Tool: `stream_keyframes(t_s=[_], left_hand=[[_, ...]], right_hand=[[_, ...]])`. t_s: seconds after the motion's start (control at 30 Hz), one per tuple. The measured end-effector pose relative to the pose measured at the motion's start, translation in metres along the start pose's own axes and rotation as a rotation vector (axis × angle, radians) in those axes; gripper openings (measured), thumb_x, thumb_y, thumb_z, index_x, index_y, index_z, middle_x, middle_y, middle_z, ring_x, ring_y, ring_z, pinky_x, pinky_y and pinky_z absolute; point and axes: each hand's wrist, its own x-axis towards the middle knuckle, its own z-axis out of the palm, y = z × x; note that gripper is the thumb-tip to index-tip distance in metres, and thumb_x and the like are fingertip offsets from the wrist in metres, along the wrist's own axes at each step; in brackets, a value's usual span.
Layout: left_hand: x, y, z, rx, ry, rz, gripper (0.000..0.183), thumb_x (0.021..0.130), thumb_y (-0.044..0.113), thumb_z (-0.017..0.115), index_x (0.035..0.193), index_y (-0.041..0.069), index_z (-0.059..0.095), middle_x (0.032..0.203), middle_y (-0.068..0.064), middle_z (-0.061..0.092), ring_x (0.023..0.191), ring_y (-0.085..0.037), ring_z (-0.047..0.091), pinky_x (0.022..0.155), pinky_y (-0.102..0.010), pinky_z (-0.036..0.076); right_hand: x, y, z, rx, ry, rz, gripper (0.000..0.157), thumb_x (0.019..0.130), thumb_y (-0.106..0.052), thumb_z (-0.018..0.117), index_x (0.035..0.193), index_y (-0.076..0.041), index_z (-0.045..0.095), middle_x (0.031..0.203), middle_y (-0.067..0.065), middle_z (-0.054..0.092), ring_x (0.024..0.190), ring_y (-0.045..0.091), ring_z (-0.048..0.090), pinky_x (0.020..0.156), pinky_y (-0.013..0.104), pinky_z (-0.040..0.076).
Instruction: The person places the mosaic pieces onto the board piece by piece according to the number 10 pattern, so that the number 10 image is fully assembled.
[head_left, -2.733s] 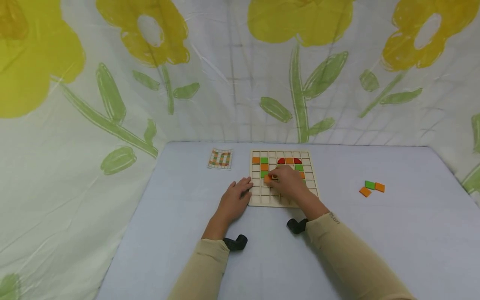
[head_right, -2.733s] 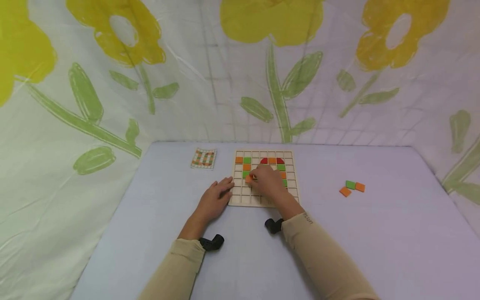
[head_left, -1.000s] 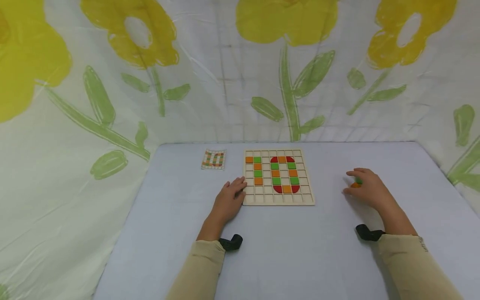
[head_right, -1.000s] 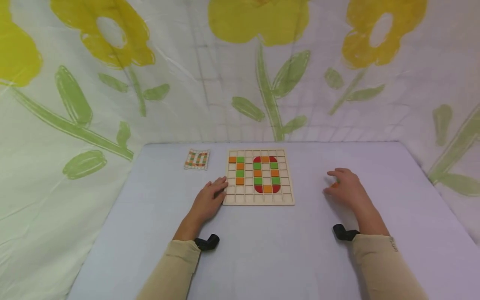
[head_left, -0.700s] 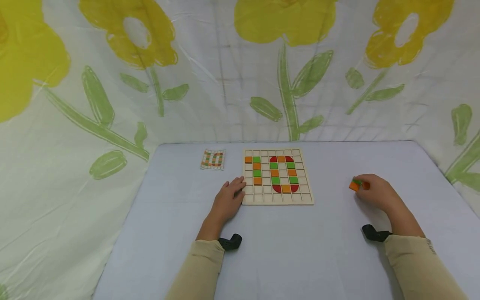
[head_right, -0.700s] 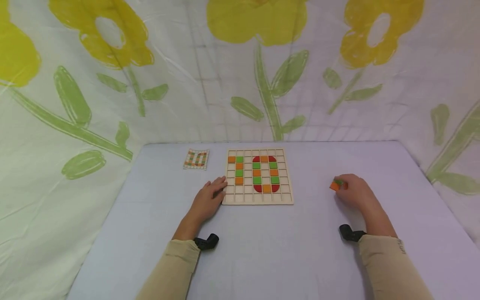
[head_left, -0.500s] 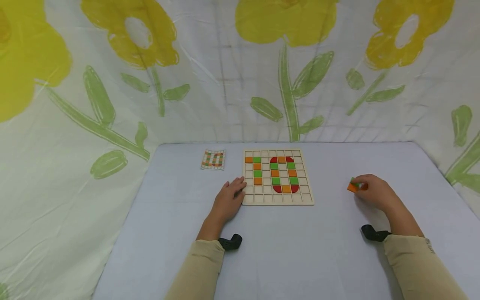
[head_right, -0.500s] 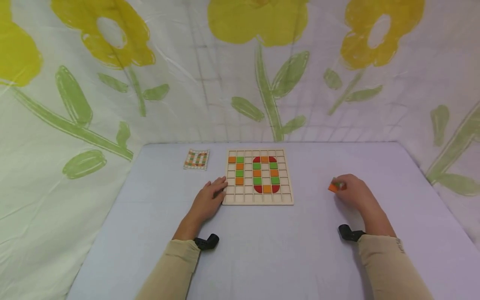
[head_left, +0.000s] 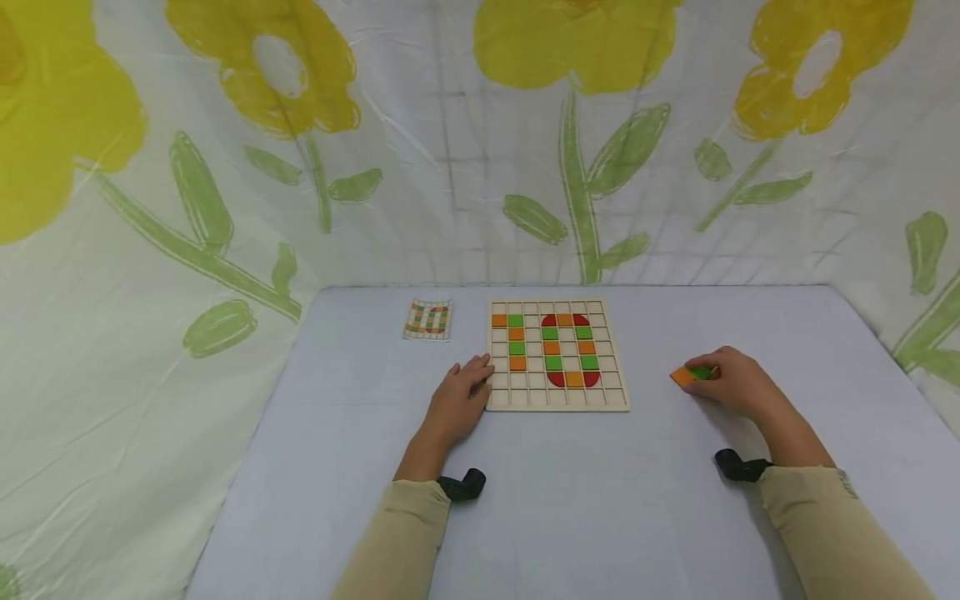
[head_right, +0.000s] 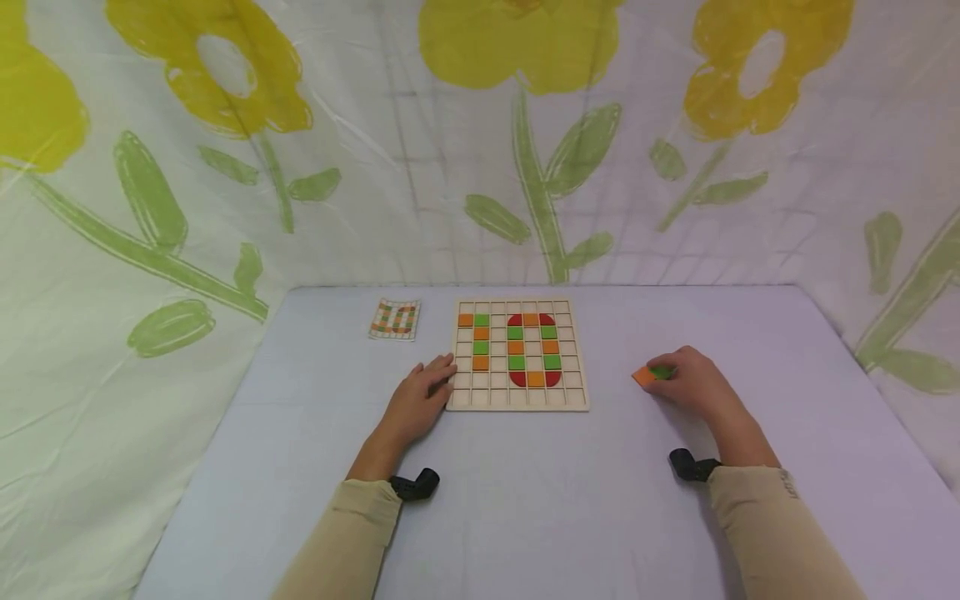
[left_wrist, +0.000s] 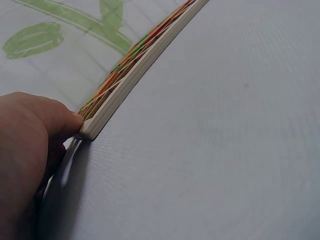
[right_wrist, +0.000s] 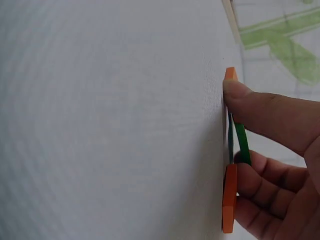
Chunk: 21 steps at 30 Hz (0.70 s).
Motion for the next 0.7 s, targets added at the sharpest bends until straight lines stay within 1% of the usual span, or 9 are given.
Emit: stream_keyframes(t_s=[0.23,0.47,0.7], left_hand=[[0.0,0.0,0.0,0.001,0.01,0.004,0.038,0.099,0.021,0.057,0.136,0.013,0.06,0.151,0.006,0.047,0.143,-0.013,0.039,0.125,-0.035,0.019],[0.0,0.0,0.001,-0.005,0.008,0.003,0.038,0.099,0.021,0.057,0.137,0.013,0.06,0.151,0.007,0.046,0.143,-0.013,0.038,0.125,-0.035,0.019],[0.0,-0.001,0.001,-0.003,0.004,-0.001,0.038,0.099,0.021,0.057,0.137,0.014,0.06,0.151,0.007,0.046,0.143,-0.013,0.038,0.125,-0.035,0.019]], right_hand=[[0.001,-0.006,0.001,0.012,-0.017,-0.015,0.048,0.084,-0.028,0.077,0.119,0.003,0.068,0.106,0.02,0.06,0.088,0.028,0.054,0.07,0.031,0.045],[0.006,-0.011,0.007,-0.003,-0.037,-0.022,0.043,0.085,-0.032,0.077,0.114,0.0,0.07,0.104,0.018,0.06,0.089,0.028,0.055,0.073,0.035,0.047],[0.007,-0.019,0.01,0.017,-0.056,-0.029,0.038,0.082,-0.032,0.079,0.108,-0.005,0.072,0.098,0.011,0.058,0.084,0.023,0.052,0.07,0.031,0.044]])
